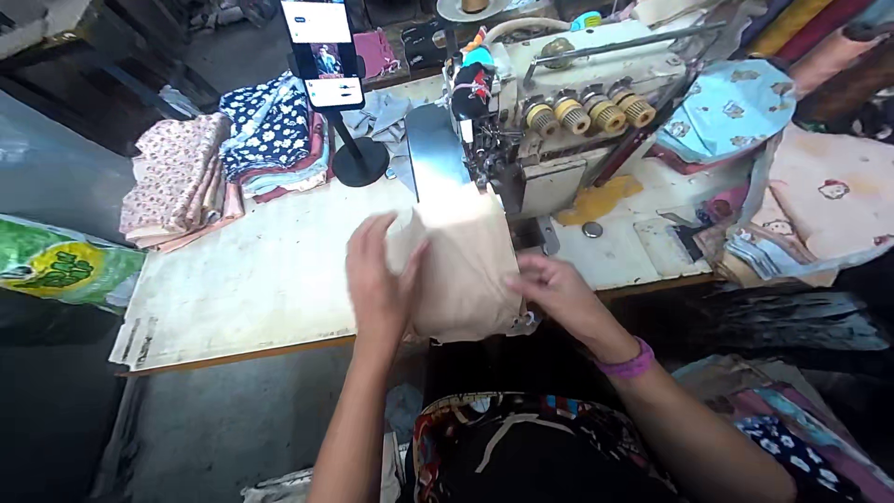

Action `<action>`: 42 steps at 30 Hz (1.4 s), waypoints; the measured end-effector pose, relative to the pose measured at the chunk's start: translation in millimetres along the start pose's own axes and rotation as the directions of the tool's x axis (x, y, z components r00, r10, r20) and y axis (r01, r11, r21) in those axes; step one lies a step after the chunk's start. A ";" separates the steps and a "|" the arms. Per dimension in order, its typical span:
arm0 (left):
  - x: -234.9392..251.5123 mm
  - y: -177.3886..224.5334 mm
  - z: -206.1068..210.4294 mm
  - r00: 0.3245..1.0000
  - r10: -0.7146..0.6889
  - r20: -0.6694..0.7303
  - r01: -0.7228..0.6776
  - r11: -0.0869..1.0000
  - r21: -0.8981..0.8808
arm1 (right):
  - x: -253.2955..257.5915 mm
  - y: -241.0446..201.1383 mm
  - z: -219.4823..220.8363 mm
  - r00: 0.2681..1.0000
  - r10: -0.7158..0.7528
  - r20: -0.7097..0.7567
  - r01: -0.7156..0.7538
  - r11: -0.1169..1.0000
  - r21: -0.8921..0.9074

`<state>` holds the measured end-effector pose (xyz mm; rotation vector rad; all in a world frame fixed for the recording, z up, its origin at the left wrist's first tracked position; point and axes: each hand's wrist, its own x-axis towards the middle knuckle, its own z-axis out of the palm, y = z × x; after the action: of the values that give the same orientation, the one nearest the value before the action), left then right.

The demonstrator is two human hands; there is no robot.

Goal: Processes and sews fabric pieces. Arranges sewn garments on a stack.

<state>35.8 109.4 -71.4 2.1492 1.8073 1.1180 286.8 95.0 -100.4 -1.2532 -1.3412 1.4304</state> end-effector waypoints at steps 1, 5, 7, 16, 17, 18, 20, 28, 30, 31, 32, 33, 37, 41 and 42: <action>-33.8 -15.8 -6.0 0.995 -0.098 -0.012 0.098 0.995 0.034 | -12.0 12.6 -2.3 0.997 0.046 0.063 -0.041 0.997 -0.071; -85.6 -38.3 -41.4 0.953 -0.275 -0.126 0.279 0.960 0.012 | -52.3 30.3 7.7 0.993 0.104 0.060 -0.100 0.993 -0.065; -55.6 -39.4 -69.1 0.952 -0.211 -0.220 0.209 0.977 -0.032 | -62.1 15.7 23.1 0.993 0.095 0.069 -0.099 0.994 0.050; -155.2 -2.9 6.7 0.652 0.036 0.758 0.540 0.680 -0.496 | -73.5 37.0 59.8 0.974 0.160 0.161 -0.178 0.978 0.111; -178.3 -10.1 27.6 0.500 0.148 0.854 0.666 0.564 -0.488 | -77.8 35.7 57.0 0.973 0.157 0.168 -0.176 0.979 0.104; -194.7 -16.7 48.5 0.464 0.211 0.860 0.754 0.416 -0.509 | -82.2 32.9 53.7 0.970 0.159 0.183 -0.179 0.979 0.097; -202.5 -12.9 75.2 0.592 0.105 0.799 0.802 0.025 -0.597 | -87.1 26.8 46.5 0.962 0.167 0.215 -0.186 0.980 0.071; -208.3 54.6 16.4 0.556 -0.755 0.348 0.425 -0.102 -0.900 | -77.4 40.0 14.0 0.996 -0.059 -0.068 0.049 0.988 -0.150; -215.2 66.4 -2.5 0.607 -0.735 0.301 0.397 -0.047 -0.916 | -75.9 21.0 42.6 0.989 -0.133 0.067 0.138 0.988 -0.072; -218.2 70.0 -6.0 0.648 -0.708 0.279 0.393 -0.003 -0.920 | -72.2 16.8 57.0 0.980 -0.161 0.119 0.167 0.985 -0.049; -222.6 72.4 -7.6 0.689 -0.679 0.253 0.399 0.063 -0.915 | -68.3 16.9 68.8 0.972 -0.193 0.133 0.199 0.979 -0.036; -227.1 74.8 -9.2 0.713 -0.667 0.217 0.411 0.146 -0.900 | -65.7 18.6 75.9 0.967 -0.224 0.121 0.230 0.973 -0.033; -221.8 83.1 -14.5 0.708 -0.706 0.027 0.325 0.291 -0.900 | -61.7 12.9 65.6 0.961 -0.261 0.088 0.266 0.962 -0.055; -219.0 81.7 1.0 0.754 -0.657 0.023 0.277 0.286 -0.917 | -78.4 8.5 71.9 0.958 -0.231 0.172 0.240 0.970 -0.036; -216.5 81.2 0.2 0.760 -0.649 0.035 0.257 0.251 -0.933 | -77.5 9.0 69.7 0.955 -0.250 0.159 0.258 0.966 -0.027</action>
<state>98.0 -106.4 -127.0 0.6775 1.2018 1.7907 234.7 4.3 -102.0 -0.9724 -1.5874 1.3405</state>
